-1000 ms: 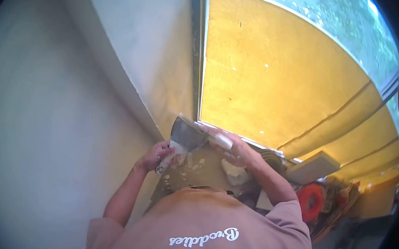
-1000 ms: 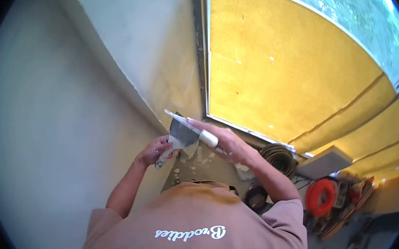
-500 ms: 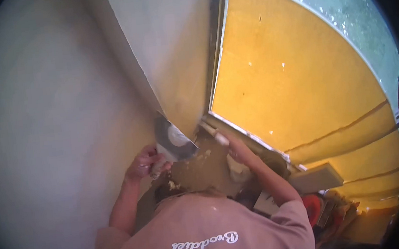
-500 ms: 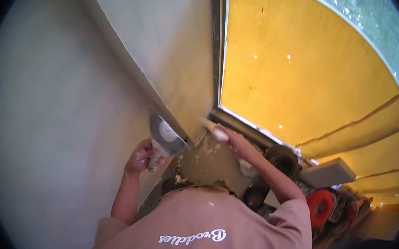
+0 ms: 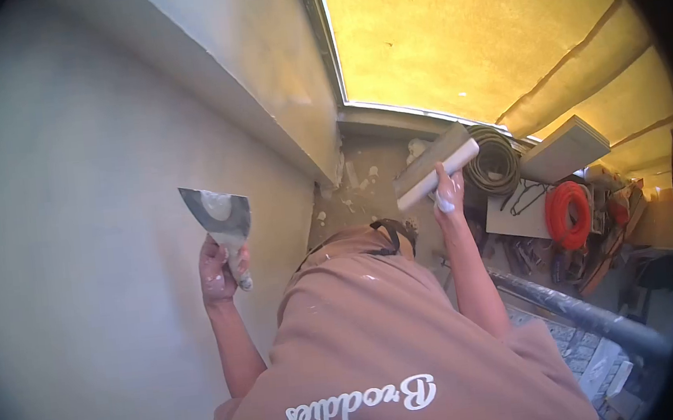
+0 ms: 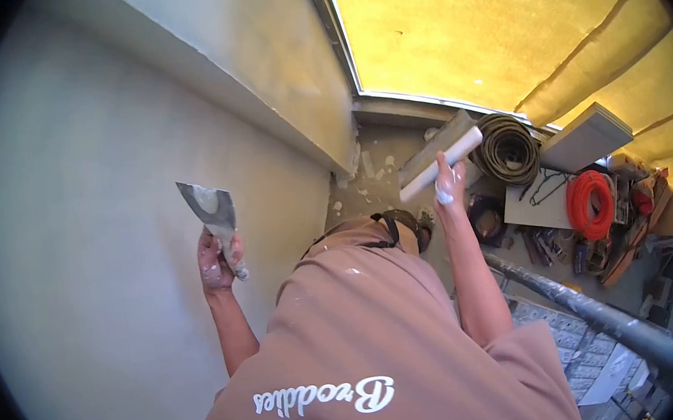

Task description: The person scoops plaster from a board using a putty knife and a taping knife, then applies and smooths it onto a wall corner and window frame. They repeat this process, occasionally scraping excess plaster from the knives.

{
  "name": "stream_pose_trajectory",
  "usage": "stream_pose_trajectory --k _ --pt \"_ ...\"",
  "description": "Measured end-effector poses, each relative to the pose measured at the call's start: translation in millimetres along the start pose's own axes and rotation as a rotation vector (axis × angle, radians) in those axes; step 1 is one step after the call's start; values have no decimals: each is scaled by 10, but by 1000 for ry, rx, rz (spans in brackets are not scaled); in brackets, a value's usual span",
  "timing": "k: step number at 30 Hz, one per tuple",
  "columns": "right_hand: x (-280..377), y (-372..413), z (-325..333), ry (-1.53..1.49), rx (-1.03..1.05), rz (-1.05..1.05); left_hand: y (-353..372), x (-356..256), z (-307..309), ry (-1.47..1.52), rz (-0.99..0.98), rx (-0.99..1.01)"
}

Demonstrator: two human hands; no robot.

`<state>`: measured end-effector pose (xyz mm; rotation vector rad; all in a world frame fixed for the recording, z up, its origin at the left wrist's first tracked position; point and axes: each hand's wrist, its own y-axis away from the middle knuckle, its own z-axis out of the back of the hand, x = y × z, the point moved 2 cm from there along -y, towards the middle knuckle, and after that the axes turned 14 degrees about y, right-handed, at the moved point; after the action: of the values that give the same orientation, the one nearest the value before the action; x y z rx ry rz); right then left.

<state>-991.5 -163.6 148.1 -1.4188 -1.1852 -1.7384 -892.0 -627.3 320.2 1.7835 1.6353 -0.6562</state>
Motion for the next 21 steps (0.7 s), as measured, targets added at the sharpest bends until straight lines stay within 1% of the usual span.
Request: stream_pose_trajectory --k 1,2,3,4,5,6,7,8,9,10,11,12,13,14,15,17,18,19,20,21 --pt "98 258 -51 -46 1 -45 -9 -9 117 5 -13 26" --pt "204 429 -94 -96 7 -92 -36 -31 152 -7 23 58" --pt "251 554 -127 -106 4 -69 -33 -26 193 -20 60 88" --pt "224 734 -168 -213 75 -139 1 -34 187 -70 20 59" --pt "165 867 -258 -328 143 -211 4 -9 248 -83 17 74" --pt "82 921 -353 -357 227 -255 -34 39 392 -99 28 35" --pt "-1 927 -437 -384 218 -253 -100 63 509 -123 46 -4" --pt "-48 884 -545 -445 348 -265 -221 106 607 -110 97 91" --pt "-34 843 -636 -504 481 -266 -323 129 584 -135 99 115" --pt "74 862 -745 -690 461 -373 -415 169 511 -147 96 80" --pt "214 901 -846 -718 460 -342 -527 204 411 -156 88 50" --pt "352 1023 -940 -807 484 -383 -620 255 263 -167 79 81" --pt "468 1255 -969 -882 530 -412 -530 330 95 -141 -4 52" --pt "565 1408 -1067 -996 630 -425 -557 401 -68 -105 -75 23" --pt "652 1432 -1209 -1100 718 -451 -785 510 -192 -89 -79 44" --pt "787 1651 -1289 -1194 876 -496 -980 774 -393 123 -25 148" --pt "818 1733 -1271 -1171 882 -479 -1011 875 -479 236 33 155" --pt "849 1784 -1231 -1092 870 -412 -1036 914 -567 262 15 167" --pt "885 1801 -1173 -1007 864 -350 -1059 949 -653 285 95 257" --pt "932 1778 -1097 -973 881 -341 -1089 985 -753 302 172 346"
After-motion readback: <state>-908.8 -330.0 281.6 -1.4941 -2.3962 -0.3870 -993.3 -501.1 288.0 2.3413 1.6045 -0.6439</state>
